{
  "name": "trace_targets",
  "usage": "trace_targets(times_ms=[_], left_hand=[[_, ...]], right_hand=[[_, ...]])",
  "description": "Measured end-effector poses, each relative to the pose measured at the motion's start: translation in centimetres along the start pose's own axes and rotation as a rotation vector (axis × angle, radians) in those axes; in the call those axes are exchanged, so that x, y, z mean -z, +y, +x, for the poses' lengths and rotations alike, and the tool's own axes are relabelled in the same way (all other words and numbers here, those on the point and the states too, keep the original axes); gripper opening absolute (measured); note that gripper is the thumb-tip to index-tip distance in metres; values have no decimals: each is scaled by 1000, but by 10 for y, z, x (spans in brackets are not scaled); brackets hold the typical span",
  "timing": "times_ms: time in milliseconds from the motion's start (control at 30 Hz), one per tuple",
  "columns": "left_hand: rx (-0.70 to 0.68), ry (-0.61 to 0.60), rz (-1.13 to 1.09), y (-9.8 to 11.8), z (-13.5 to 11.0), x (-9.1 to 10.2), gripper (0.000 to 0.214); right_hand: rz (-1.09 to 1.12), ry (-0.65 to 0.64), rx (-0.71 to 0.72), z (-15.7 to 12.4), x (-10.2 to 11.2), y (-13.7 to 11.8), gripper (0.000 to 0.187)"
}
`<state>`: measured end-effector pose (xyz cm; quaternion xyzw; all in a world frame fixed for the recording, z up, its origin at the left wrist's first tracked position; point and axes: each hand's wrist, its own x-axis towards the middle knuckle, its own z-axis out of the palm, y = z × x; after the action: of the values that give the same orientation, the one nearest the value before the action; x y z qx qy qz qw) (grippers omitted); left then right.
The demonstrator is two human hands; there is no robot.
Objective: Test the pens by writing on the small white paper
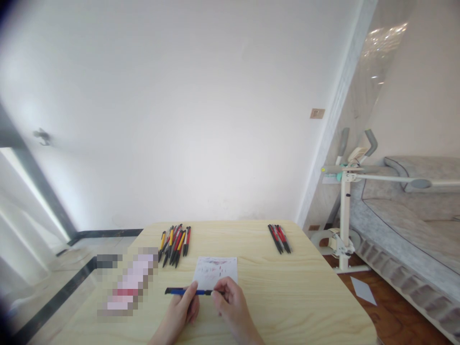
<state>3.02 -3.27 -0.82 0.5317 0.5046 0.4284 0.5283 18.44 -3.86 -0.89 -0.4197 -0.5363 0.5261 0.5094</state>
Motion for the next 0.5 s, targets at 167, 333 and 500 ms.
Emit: trace_targets(times_ms=[167, 333, 500], left_hand=[[-16, -4, -12, -3, 0, 1, 60], [-23, -4, -16, -2, -1, 2, 59], [-8, -2, 2, 2, -1, 1, 60]], right_hand=[[-83, 55, -26, -1, -1, -3, 42], [-126, 61, -60, -2, -3, -4, 48], [-122, 26, -55, -2, -3, -7, 43]])
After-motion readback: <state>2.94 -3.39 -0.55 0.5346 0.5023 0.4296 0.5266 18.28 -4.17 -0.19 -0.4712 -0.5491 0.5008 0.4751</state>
